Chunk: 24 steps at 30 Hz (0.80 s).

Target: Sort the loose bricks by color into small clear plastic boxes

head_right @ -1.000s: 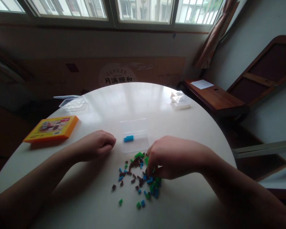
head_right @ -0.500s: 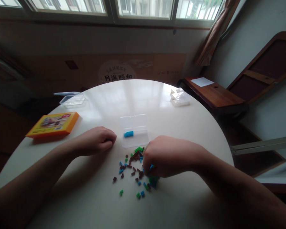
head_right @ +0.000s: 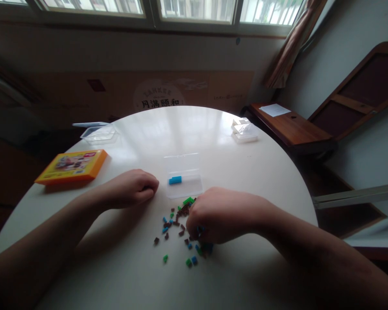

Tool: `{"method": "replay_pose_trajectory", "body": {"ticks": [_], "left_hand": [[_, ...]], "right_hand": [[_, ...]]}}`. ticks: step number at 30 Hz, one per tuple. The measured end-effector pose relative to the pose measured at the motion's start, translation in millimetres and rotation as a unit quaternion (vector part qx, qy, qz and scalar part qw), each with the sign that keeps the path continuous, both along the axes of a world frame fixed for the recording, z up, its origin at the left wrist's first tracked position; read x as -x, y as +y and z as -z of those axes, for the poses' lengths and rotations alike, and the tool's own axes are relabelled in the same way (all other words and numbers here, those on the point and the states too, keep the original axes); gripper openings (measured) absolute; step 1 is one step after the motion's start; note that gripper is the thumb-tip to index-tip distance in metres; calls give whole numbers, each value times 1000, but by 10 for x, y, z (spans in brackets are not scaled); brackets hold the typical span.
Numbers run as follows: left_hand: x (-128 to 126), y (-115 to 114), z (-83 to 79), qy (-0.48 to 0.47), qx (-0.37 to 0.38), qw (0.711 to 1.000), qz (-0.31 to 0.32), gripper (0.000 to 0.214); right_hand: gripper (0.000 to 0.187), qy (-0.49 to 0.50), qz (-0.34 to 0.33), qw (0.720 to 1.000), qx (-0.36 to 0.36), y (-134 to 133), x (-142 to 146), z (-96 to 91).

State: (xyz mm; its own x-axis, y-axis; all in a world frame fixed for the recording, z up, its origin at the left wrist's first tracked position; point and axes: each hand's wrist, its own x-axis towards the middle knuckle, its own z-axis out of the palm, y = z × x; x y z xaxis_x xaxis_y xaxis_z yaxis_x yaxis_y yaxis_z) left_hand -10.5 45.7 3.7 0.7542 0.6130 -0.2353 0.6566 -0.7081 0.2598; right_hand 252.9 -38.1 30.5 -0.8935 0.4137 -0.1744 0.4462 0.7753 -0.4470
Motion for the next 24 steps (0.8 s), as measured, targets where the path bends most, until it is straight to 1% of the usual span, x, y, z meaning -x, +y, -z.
{"method": "replay_pose_trajectory", "body": {"ticks": [6, 16, 21, 24], "left_hand": [[-12, 0, 7, -2, -3, 1000, 1, 14], [-8, -9, 4, -2, -7, 1000, -2, 14], [-9, -25, -9, -1, -9, 1000, -4, 14], [-14, -35, -21, -1, -8, 1000, -7, 15]], "right_hand": [[6, -12, -1, 1000, 0, 12, 0, 8], [12, -30, 12, 999, -11, 20, 14, -16], [10, -22, 0, 1000, -15, 12, 35, 24], [13, -23, 4, 999, -28, -7, 42, 33]]}}
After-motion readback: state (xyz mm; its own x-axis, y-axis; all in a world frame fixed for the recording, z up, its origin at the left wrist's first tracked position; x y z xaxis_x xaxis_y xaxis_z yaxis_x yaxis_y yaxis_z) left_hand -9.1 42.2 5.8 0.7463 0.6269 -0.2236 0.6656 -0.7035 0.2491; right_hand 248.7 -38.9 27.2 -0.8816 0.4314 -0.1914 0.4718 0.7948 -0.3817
